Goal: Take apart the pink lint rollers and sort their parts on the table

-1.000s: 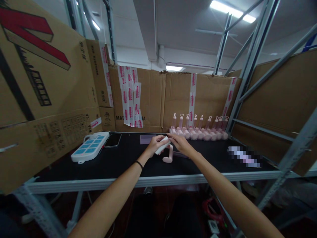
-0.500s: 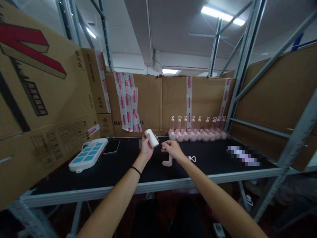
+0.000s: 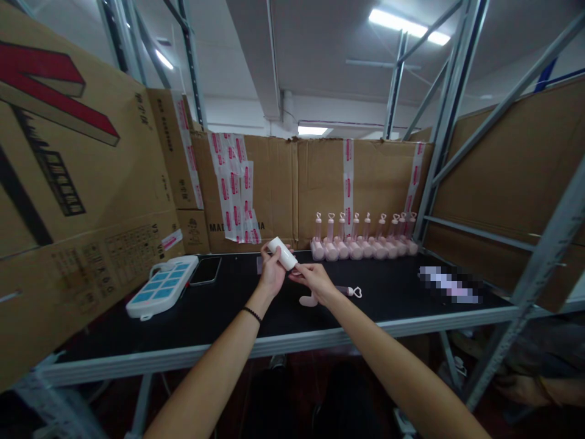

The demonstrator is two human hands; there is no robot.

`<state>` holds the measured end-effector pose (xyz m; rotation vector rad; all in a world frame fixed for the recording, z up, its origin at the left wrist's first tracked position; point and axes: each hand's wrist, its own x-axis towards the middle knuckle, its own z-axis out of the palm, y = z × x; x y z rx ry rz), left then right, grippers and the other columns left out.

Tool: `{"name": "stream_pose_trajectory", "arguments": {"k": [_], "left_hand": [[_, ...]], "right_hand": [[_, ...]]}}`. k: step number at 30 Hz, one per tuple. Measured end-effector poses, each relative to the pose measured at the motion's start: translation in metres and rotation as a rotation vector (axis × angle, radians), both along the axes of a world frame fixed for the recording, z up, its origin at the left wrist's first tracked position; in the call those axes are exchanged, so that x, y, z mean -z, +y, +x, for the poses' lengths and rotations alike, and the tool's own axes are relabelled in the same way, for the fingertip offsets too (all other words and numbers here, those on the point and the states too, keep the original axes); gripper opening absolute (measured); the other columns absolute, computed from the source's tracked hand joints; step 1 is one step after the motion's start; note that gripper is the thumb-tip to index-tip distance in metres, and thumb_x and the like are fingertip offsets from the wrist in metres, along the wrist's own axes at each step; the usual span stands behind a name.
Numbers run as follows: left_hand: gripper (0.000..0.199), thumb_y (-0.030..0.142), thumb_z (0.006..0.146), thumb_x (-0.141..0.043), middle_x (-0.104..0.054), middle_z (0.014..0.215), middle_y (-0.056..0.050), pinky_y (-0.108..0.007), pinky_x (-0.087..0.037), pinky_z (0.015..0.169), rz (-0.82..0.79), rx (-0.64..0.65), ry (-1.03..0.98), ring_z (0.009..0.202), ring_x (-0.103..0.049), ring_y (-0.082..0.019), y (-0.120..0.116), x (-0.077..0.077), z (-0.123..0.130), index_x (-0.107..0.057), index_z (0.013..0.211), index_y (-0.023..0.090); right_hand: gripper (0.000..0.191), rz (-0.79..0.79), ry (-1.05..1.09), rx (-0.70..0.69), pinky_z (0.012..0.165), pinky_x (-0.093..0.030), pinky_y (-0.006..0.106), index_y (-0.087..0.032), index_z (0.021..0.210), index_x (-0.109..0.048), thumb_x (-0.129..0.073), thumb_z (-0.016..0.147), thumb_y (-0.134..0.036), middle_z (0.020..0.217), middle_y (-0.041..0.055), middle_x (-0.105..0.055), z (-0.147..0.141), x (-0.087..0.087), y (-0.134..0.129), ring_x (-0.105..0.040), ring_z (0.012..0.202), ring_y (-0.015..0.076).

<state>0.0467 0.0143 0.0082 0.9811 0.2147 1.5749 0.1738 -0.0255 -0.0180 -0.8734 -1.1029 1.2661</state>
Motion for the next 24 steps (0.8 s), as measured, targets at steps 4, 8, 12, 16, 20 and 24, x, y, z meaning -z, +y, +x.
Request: {"name": "stream_pose_trajectory", "arguments": {"k": [4, 8, 12, 16, 20, 24], "left_hand": [[0.048, 0.031, 0.082, -0.081, -0.072, 0.102, -0.002, -0.044, -0.055, 0.088, -0.004, 0.007, -0.002, 0.092, -0.073, -0.023, 0.0, -0.001, -0.001, -0.046, 0.114, 0.03], [0.048, 0.03, 0.083, -0.08, -0.071, 0.102, -0.002, -0.044, -0.056, 0.087, -0.009, 0.009, -0.006, 0.092, -0.072, -0.023, 0.001, -0.001, -0.001, -0.045, 0.115, 0.031], [0.047, 0.031, 0.083, -0.08, -0.071, 0.102, -0.001, -0.042, -0.056, 0.086, -0.016, 0.005, -0.012, 0.091, -0.072, -0.022, 0.0, -0.001, -0.001, -0.045, 0.114, 0.031], [0.045, 0.032, 0.083, -0.08, -0.071, 0.1, -0.002, -0.041, -0.056, 0.084, -0.026, -0.002, -0.022, 0.09, -0.072, -0.022, -0.001, -0.003, -0.001, -0.047, 0.113, 0.03], [0.044, 0.032, 0.084, -0.08, -0.071, 0.099, -0.001, -0.04, -0.057, 0.085, -0.031, -0.01, -0.028, 0.09, -0.071, -0.021, 0.0, -0.004, -0.001, -0.047, 0.114, 0.03], [0.041, 0.032, 0.085, -0.079, -0.07, 0.099, -0.001, -0.04, -0.057, 0.085, -0.034, -0.018, -0.025, 0.092, -0.071, -0.021, 0.001, -0.005, -0.001, -0.047, 0.112, 0.03]], "right_hand": [[0.034, -0.014, 0.041, -0.003, 0.088, -0.059, 0.043, -0.016, 0.126, -0.062, -0.064, 0.098, -0.036, 0.124, 0.0094, -0.065, 0.0, -0.001, 0.0, -0.067, 0.104, 0.0219], [0.035, -0.016, 0.076, -0.007, 0.089, -0.058, 0.043, -0.016, 0.126, -0.062, -0.064, 0.098, -0.036, 0.125, 0.0095, -0.065, -0.001, -0.001, -0.001, -0.067, 0.106, 0.0224], [0.036, -0.02, 0.101, -0.021, 0.09, -0.058, 0.044, -0.016, 0.127, -0.061, -0.064, 0.098, -0.036, 0.126, 0.0098, -0.064, -0.002, -0.003, 0.0, -0.066, 0.107, 0.0228], [0.036, -0.016, 0.123, -0.053, 0.09, -0.058, 0.044, -0.016, 0.127, -0.062, -0.064, 0.098, -0.036, 0.126, 0.0099, -0.064, -0.004, -0.008, 0.002, -0.066, 0.107, 0.0227], [0.035, 0.001, 0.145, -0.066, 0.089, -0.058, 0.043, -0.016, 0.126, -0.062, -0.064, 0.098, -0.036, 0.125, 0.0098, -0.065, -0.007, -0.014, 0.003, -0.067, 0.106, 0.0224], [0.035, 0.012, 0.164, -0.062, 0.088, -0.059, 0.043, -0.016, 0.126, -0.062, -0.064, 0.098, -0.036, 0.124, 0.0096, -0.065, -0.009, -0.017, 0.001, -0.067, 0.105, 0.0221]]}}
